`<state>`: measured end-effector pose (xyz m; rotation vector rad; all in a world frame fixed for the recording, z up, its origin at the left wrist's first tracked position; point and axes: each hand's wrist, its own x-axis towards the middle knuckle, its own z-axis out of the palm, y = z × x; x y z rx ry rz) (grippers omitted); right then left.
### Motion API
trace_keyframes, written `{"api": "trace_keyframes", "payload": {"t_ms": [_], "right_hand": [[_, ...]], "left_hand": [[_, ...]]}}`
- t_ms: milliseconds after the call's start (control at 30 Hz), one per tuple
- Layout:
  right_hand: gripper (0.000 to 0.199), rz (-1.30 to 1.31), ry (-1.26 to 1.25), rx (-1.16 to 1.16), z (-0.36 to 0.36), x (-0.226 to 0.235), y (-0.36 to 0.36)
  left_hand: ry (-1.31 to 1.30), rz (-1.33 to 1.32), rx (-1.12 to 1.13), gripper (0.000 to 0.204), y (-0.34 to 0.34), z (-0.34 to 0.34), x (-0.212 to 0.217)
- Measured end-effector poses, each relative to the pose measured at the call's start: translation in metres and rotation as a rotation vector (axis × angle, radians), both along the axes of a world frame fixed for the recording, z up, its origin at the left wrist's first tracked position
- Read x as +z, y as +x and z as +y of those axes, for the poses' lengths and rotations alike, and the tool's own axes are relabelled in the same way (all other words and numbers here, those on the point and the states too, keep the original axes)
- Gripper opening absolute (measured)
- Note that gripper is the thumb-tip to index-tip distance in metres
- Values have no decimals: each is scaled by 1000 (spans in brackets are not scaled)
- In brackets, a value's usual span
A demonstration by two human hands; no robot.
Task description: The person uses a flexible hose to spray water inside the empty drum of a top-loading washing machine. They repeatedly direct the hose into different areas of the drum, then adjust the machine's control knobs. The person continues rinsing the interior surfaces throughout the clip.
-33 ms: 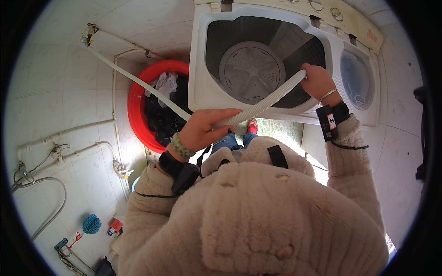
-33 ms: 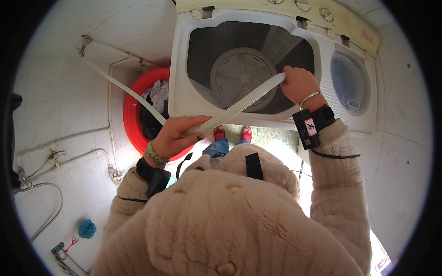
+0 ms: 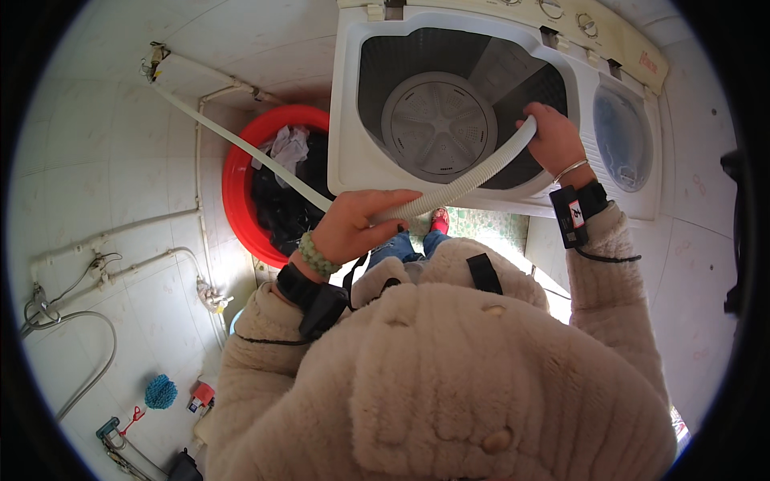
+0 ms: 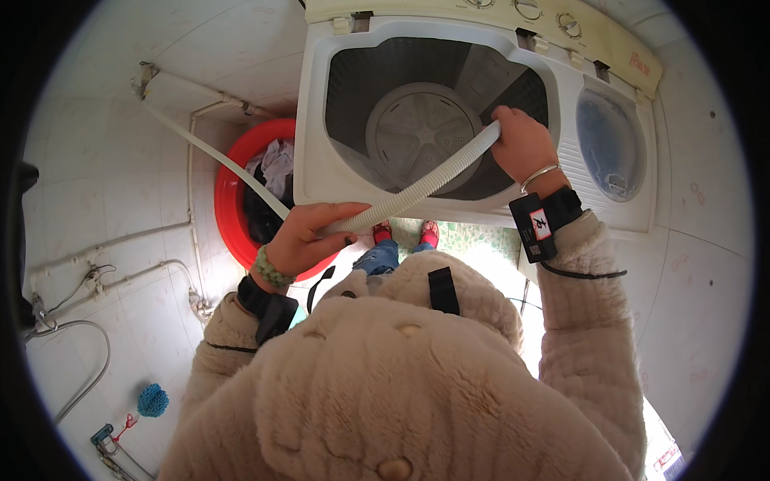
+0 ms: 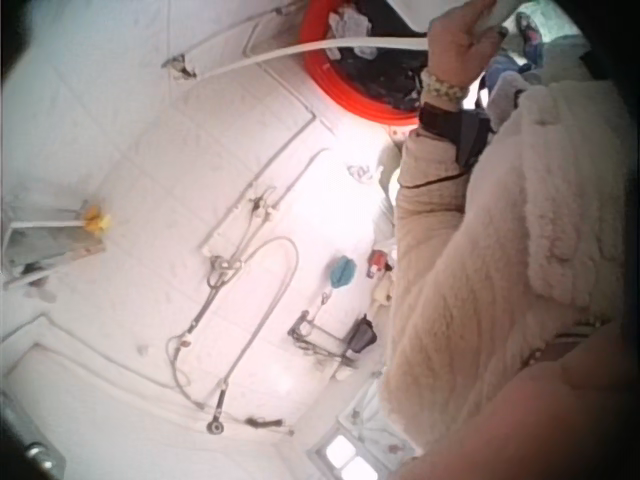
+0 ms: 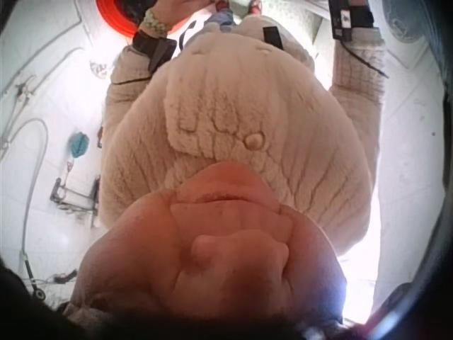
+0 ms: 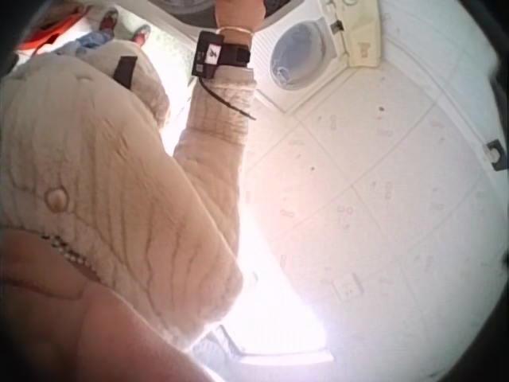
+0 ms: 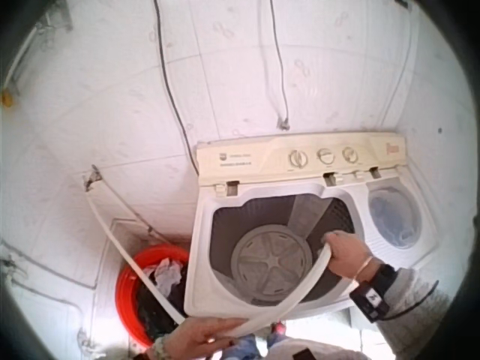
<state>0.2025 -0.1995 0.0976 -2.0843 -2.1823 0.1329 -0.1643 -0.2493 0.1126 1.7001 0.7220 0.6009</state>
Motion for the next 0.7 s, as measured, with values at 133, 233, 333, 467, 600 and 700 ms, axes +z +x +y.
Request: {"api": "trace_keyframes", "payload": {"t_ms": [133, 233, 333, 467, 600, 700], "right_hand": [[34, 1069, -32, 179, -7, -11, -9], [28, 1282, -494, 142, -10, -10, -2], [27, 538, -77, 110, -6, -9, 3], [28, 667, -181, 129, -4, -9, 4], [26, 703, -88, 128, -7, -19, 3], [27, 756, -95, 140, -8, -28, 5]], "left_hand": [[-54, 13, -134, 44, -3, 12, -2], [-15, -29, -169, 42, -2, 16, -2], [-24, 21, -119, 42, 0, 18, 0], [-49, 76, -122, 42, -1, 22, -2], [-55, 62, -103, 44, -1, 24, -8], [-25, 46, -114, 44, -1, 24, -11]]}}
